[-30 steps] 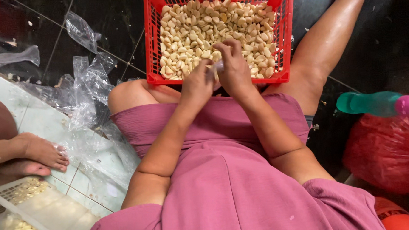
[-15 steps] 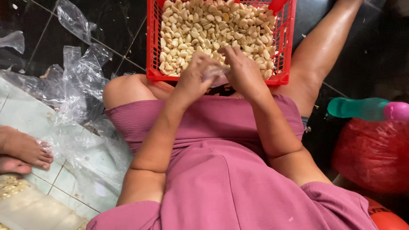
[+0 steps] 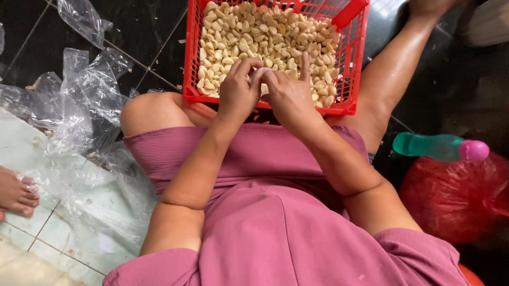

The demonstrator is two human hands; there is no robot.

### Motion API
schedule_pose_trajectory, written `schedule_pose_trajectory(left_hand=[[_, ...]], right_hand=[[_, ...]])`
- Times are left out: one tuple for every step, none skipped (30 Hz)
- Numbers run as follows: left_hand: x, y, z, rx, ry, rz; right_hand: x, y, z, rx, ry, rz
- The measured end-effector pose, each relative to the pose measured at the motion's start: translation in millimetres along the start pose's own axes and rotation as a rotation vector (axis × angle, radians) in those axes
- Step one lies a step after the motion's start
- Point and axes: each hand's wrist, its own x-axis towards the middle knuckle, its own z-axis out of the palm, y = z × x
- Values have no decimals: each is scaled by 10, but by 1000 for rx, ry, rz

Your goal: The person fills small plastic bags with peeled garlic cloves from a red plastic crate while sitting on the floor.

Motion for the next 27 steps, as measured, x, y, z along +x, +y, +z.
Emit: schedule_pose_trajectory(left_hand=[[30,7,-11,-11,30,3],[52,11,-21,-24,55,5],[119,-19,-102,-31,56,4],[202,-50,-177,2,49,-113],[287,-82,-254,35,40,-230],[356,-172,-312,27,42,-229],[425,-264,-369,31,201,-120],[494,-358,-436,38,356,-6],[528,-394,-464,33,358,-4],[572,-436,-492,-14,443,-4],[619,-482,-522,-61,528,-3],[633,-508,-517,-65,532,-6],[647,-538,-513,-67,544,-41],[652,-571,-510,-68,560,-81],[661,-569,-481,-70,566,-87],[670,-569,-465,-84,541,-88],[681,-569,-443,-98,517,-90],[696,-570,-427,-98,517,-100],[707,-572,-404,-118,471,-117],[680,-551,-347,-146,416,-140],[660,-547,-342,-154,408,-157],[690,-540,-322,-124,375,-144],[712,-524,-308,-94,343,-130],[723,-496,-305,-99,350,-138],[727,-459,-307,-81,322,-140],[735,-437,-333,-57,296,-139],[703,-447,-314,-56,304,-144]], right_hand=[[58,-12,-47,47,-12,-25],[105,-31,-91,93,-26,-46],[191,60,-65,88,-30,-46],[290,164,-44,353,55,8],[393,267,-23,617,141,61],[494,356,3,610,139,59],[598,446,30,611,127,203],[702,526,60,612,117,347],[774,552,138,607,118,346],[855,582,222,488,-143,523],[941,614,310,361,-406,690],[1006,619,371,356,-408,688],[1072,623,437,304,-432,866],[1138,624,509,248,-456,1040],[1177,556,582,242,-461,1034],[1218,478,664,224,-455,1035],[1257,405,746,207,-449,1036],[1286,355,799,203,-460,1036],[1309,310,855,114,-458,971],[1266,275,889,19,-463,913],[1226,216,939,10,-480,921],[1232,197,976,86,-435,845],[1230,172,1004,162,-393,768],[1222,181,998,156,-400,761],[1208,184,983,142,-382,704],[1211,166,985,135,-362,645],[1143,180,986,134,-366,637]])
